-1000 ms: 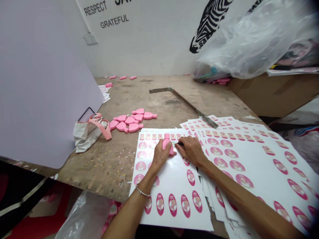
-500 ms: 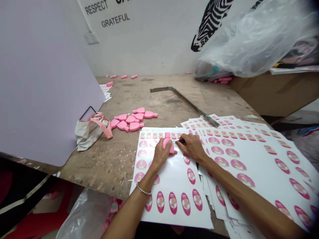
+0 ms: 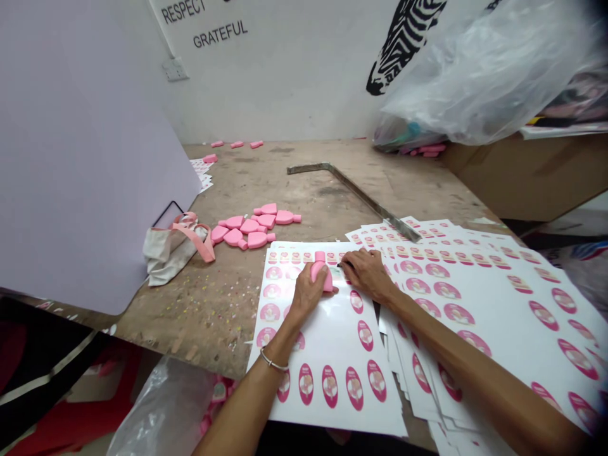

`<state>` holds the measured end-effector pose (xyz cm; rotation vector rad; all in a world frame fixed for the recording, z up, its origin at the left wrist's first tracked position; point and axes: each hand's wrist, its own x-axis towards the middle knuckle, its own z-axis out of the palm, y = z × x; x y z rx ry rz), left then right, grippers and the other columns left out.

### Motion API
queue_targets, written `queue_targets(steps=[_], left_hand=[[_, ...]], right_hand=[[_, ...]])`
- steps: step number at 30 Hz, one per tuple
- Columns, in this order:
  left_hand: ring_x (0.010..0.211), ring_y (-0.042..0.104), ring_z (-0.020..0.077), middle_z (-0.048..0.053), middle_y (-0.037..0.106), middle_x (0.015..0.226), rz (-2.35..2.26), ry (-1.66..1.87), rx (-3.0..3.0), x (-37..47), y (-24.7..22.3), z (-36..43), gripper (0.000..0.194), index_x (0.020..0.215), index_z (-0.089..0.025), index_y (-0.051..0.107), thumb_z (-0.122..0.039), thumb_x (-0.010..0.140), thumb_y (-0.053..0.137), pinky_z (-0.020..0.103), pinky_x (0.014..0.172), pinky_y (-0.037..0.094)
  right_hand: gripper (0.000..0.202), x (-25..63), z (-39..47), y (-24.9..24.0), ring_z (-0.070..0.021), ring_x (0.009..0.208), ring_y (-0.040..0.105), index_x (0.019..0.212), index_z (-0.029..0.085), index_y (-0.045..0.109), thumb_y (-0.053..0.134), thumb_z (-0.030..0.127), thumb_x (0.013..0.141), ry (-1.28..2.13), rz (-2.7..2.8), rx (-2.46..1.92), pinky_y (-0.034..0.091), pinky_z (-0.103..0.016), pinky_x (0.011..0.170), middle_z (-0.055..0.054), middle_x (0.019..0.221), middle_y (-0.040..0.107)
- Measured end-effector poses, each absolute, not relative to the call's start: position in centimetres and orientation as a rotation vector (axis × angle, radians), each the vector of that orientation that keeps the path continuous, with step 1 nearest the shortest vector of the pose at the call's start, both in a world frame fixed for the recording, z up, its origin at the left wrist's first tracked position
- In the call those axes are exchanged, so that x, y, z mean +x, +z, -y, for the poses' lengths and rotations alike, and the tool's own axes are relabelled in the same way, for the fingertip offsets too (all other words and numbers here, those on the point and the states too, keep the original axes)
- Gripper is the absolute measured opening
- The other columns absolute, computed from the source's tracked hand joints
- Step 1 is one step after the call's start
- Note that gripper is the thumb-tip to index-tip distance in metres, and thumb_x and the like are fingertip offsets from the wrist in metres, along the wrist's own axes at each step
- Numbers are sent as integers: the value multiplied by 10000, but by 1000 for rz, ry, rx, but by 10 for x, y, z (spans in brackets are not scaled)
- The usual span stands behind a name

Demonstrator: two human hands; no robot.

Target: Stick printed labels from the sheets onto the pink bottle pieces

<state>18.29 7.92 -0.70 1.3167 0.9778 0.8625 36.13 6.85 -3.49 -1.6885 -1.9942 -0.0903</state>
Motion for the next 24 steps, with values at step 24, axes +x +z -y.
queue_targets(steps=[24], left_hand=[[624,697,201,64,581,859,-983,852,1321,184,-9,-81,310,1000,-134,503,-414,875,537,251,525,570]], right_hand=[[177,354,-44,-36,-189,771,526,812,179,576,440,258,891,-98,1908,-1830,288,-306,711,-53,768,620]])
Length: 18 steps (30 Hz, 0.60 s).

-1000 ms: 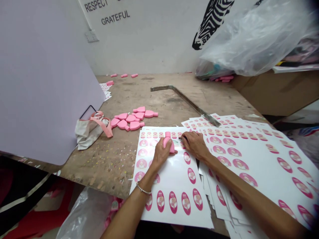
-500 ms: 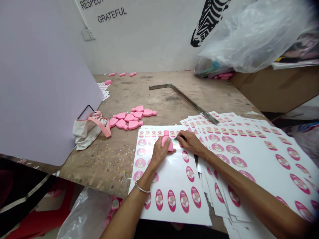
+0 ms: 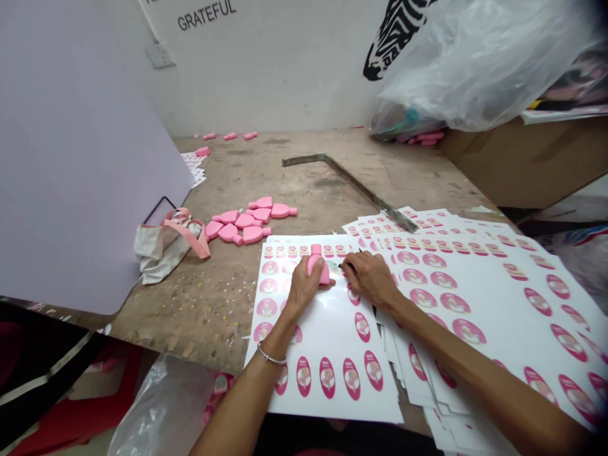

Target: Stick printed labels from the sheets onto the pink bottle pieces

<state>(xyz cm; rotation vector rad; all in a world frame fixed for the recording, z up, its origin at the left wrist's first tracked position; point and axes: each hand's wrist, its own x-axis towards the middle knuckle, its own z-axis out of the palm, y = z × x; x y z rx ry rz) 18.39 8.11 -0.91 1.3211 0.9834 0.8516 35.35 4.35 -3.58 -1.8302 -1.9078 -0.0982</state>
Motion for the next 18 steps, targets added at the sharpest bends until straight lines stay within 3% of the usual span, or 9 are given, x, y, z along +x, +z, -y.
queue_targets(steps=[5,9,18], left_hand=[[620,696,199,73,587,875,-987,852,1310,184,-11,-82,300,987,-136,493,-411,876,535,261,522,574],[614,694,194,70,587,875,-981,852,1312,184,-12,-83,310,975,-140,494,-425,867,548,255,516,571],[586,687,181,55,565,881,-958,863,1320,183,-13,-83,302,949,-146,499,-427,858,561,214,467,540]], right_hand=[[139,348,-42,-36,-156,735,543,790,196,564,460,252,865,26,1796,-1847,320,-271,680,-20,770,639],[167,345,-46,-28,-176,729,551,779,199,571,514,347,828,83,1740,-1919,322,-278,649,-33,764,646],[320,357,-82,-17,-119,545,503,551,187,528,667,457,653,866,1396,-1922,340,-247,523,6,554,582]])
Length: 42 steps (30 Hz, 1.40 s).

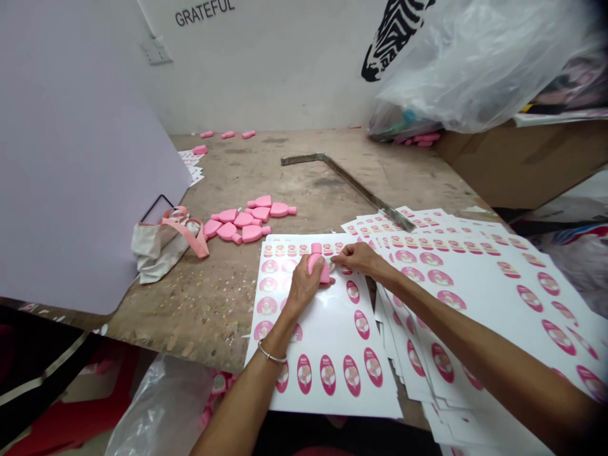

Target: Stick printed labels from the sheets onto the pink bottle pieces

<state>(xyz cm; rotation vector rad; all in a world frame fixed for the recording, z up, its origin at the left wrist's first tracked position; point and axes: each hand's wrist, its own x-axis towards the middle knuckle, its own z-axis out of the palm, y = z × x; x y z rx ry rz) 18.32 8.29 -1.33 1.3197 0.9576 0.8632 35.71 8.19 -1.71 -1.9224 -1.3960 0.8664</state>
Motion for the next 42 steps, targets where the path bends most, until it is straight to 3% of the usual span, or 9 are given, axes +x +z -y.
queue_targets(steps=[5,9,14,19,24,42], left_hand=[[571,676,173,49,545,883,-937,882,1281,182,-15,-84,325,957,-149,496,-452,854,556,255,487,563],[597,670,171,44,587,805,-910,949,1177,179,-17,-85,379,1033,-152,488,-477,850,559,300,560,589],[673,665,196,94,638,812,-768,980,890,170,1,-75,480,968,-113,566,-573,840,522,349,615,598],[647,662,195,111,671,814,-731,917,821,159,35,-47,535,1008,-89,620,-557,911,378,362,605,597],[666,667,191,95,678,804,-674,934,834,150,43,-31,568,997,-111,641,-590,911,347,365,638,597],[708,672,201,106,683,791,-643,934,803,146,50,-28,574,1004,-91,628,-541,947,276,378,662,599]], right_hand=[[417,368,-91,-15,-74,452,375,527,178,519,720,538,587,1087,1246,-1842,283,-241,447,22,485,494],[511,376,-80,7,-52,429,274,524,186,448,684,631,608,1166,1196,-1750,223,-247,422,51,471,397],[441,358,-43,33,-74,549,411,721,172,587,685,600,673,982,1223,-1405,328,-228,512,34,604,504],[399,319,-12,38,-167,763,587,955,200,702,672,529,734,808,1301,-1330,457,-278,659,-34,840,677],[362,298,0,39,-217,831,633,913,203,729,679,510,728,740,1279,-1339,496,-340,744,-51,898,716],[377,285,8,42,-177,724,606,929,195,731,684,506,720,680,1274,-1368,481,-299,646,-44,847,707]])
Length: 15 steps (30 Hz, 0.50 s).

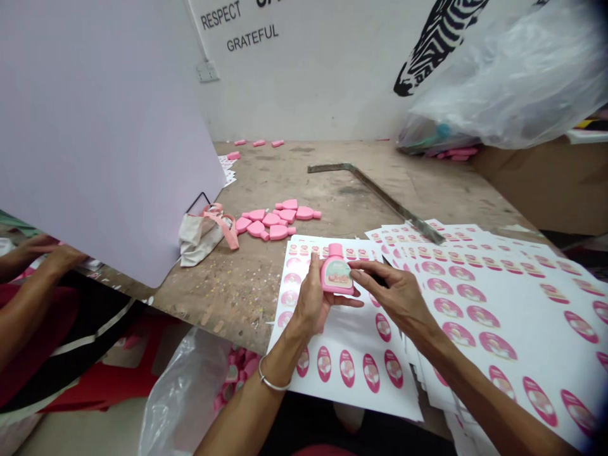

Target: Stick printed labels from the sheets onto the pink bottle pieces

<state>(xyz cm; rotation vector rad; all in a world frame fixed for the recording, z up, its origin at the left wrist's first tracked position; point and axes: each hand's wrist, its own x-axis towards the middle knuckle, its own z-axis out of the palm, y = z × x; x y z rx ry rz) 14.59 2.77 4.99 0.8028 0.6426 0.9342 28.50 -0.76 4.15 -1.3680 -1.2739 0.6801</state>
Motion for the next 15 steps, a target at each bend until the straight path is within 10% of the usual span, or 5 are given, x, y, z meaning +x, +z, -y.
queue_targets(steps=[15], left_hand=[[737,660,206,85,656,828,-553,909,823,141,45,-31,402,967,-110,617,-486,853,530,389,662,599]], right_hand=[[336,283,6,40,-171,716,614,928,213,721,676,489,742,577,1314,-1393,487,-288,649,-32,814,695]])
